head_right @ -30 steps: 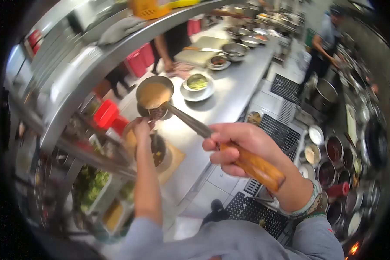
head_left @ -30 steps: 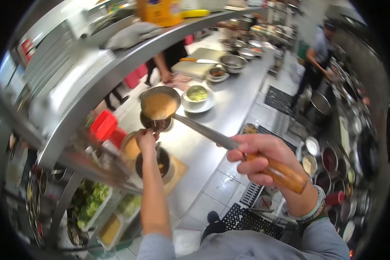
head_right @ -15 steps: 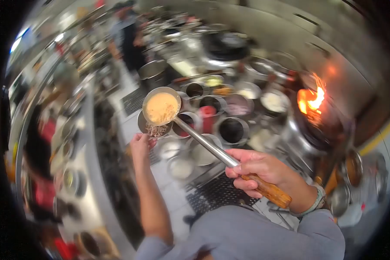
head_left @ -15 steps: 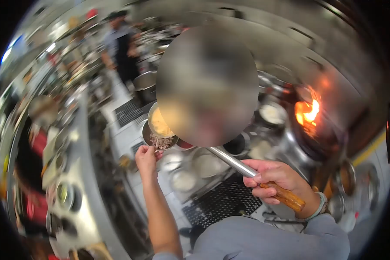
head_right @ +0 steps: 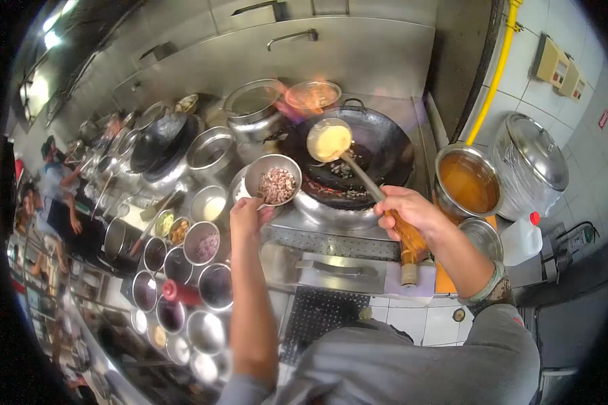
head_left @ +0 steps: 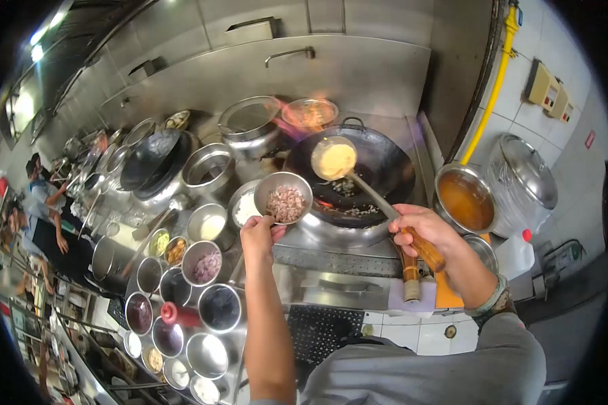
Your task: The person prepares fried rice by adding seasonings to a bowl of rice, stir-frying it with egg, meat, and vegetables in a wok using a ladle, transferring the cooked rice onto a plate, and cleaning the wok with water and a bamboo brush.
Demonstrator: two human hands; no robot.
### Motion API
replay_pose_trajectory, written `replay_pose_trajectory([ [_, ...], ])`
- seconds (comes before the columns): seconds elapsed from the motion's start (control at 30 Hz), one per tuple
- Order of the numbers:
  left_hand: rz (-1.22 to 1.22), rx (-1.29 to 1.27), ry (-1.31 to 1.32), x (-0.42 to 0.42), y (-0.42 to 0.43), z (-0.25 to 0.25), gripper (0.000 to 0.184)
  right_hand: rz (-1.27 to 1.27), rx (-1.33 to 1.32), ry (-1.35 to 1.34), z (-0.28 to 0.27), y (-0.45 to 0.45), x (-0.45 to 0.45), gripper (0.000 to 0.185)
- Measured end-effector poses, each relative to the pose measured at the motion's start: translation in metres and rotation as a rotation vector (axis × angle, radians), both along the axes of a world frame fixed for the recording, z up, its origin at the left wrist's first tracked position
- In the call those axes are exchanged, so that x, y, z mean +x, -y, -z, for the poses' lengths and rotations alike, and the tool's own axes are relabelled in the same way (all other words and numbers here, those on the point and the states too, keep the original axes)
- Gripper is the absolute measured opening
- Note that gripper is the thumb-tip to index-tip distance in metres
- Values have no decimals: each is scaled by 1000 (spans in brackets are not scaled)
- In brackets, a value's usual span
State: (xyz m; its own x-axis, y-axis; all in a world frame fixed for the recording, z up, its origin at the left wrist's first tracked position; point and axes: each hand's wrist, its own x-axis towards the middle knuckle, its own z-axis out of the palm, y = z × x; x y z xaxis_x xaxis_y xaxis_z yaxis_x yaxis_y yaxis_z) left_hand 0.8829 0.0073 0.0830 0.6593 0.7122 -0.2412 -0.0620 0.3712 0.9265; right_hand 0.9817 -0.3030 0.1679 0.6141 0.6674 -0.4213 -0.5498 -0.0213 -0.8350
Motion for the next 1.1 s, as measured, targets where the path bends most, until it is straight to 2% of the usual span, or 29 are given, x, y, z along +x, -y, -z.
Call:
replay_pose_trajectory([
  [0.1, 47, 53, -13, -4, 12, -6, 13, 17, -120, 86, 31, 8, 37, 12],
  [0.13, 55, 30, -41, -11, 20, -15, 14, 18, -159, 111, 47, 13, 49, 26],
  [0.17, 65, 31, -52, -20, 25, -17, 14, 28, -159, 100, 60, 17, 57, 26],
  [0.23, 57, 70, -93, -45, 28, -17, 14, 64, -296, 190, 76, 19, 65, 54],
  [0.27, 51, 67, -116, -59, 29, -16, 14, 72, -294, 187, 78, 19, 63, 54],
  [0.33, 24, 9, -129, -88, 34, -7, 13, 89, -454, 406, 81, 13, 54, 54],
  [0.37, 6, -46, -121, -104, 37, -1, 13, 99, -455, 404, 82, 11, 50, 54],
  [0.43, 25, -34, -138, -139, 44, 9, 12, 48, -504, 498, 82, 4, 44, 67],
  [0.5, -38, -89, -235, -166, 58, 4, 10, 74, -456, 460, 78, 3, 38, 63],
  [0.57, -30, -112, -242, -199, 60, 21, 9, -39, -322, 294, 76, 11, 37, 61],
  [0.7, -94, -129, -273, -219, 67, 16, 6, 40, -487, 486, 70, 5, 37, 54],
  [0.77, -33, -145, -251, -224, 58, 29, 6, 95, -493, 547, 90, -19, 49, 58],
  [0.83, 15, -154, -227, -226, 55, 31, 6, 12, -433, 344, 90, -18, 42, 55],
  [0.93, -96, -176, -264, -225, 52, 31, 9, -65, -411, 325, 58, 11, 19, 49],
  [0.97, -50, -171, -239, -227, 48, 41, 10, -66, -414, 333, 58, 6, 23, 49],
  [1.03, 19, -170, -235, -233, 43, 47, 12, 4, -561, 568, 75, -6, 28, 42],
  [1.1, 4, -197, -260, -224, 40, 48, 8, 43, -506, 572, 76, -15, 30, 40],
])
